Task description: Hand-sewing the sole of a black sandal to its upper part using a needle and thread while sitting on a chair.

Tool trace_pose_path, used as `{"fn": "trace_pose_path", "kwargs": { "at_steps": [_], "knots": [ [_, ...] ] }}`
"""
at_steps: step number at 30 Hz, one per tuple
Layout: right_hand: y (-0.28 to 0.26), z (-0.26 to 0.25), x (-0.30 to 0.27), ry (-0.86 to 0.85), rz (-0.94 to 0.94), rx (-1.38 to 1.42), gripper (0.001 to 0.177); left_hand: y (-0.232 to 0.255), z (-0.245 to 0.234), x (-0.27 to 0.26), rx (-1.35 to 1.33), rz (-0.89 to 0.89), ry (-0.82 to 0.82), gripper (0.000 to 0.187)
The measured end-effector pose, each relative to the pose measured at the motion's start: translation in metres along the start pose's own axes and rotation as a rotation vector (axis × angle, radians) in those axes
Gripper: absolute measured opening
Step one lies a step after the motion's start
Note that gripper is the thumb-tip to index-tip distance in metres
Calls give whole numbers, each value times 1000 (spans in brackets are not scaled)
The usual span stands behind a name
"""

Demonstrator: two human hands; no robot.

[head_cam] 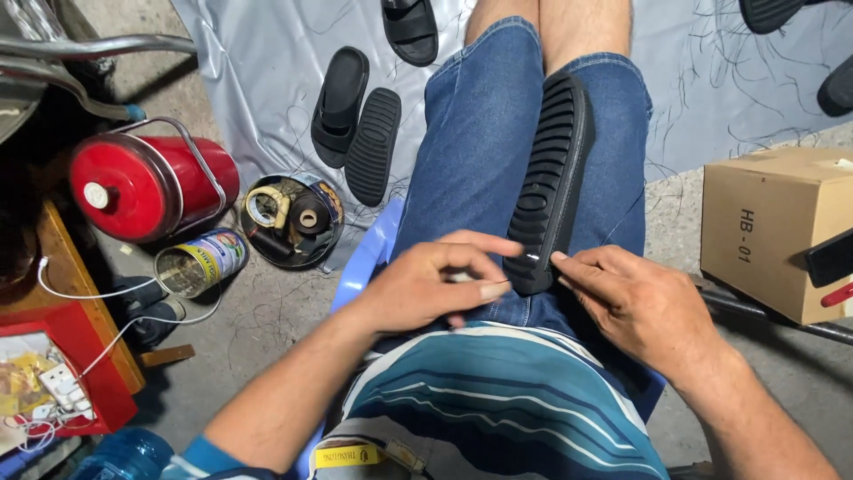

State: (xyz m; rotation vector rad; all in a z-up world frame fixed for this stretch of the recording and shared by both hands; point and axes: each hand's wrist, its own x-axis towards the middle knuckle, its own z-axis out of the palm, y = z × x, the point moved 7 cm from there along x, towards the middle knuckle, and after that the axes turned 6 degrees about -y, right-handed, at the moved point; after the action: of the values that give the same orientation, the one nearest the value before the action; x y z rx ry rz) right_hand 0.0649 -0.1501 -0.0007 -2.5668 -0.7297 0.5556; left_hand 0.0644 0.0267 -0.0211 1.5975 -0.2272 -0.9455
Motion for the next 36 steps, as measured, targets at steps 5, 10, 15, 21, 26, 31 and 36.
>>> {"fn": "trace_pose_path", "kwargs": {
  "at_steps": [5, 10, 15, 21, 26, 31, 36],
  "knots": [
    [1, 5, -2, -24, -21, 99, 33, -1, 30, 25, -246, 84, 6, 16],
    [-1, 1, 1, 9, 3, 148, 33, 12, 10, 35, 468, -169, 65, 18],
    [-2, 3, -2, 10, 20, 164, 34, 35, 23, 32, 496, -80, -88, 31],
    [30, 10, -25, -600, 331, -68, 58, 4, 23, 36, 673, -89, -117, 52],
    [52, -8, -47, -440, 447, 24, 57, 15, 15, 33, 496, 68, 11, 34],
    [43, -6, -43, -345, 365, 146, 56, 21, 28, 35, 521, 127, 105, 39],
    [37, -1, -34, -405, 454, 192, 71, 26, 32, 37, 462, 206, 141, 13]
  ]
}}
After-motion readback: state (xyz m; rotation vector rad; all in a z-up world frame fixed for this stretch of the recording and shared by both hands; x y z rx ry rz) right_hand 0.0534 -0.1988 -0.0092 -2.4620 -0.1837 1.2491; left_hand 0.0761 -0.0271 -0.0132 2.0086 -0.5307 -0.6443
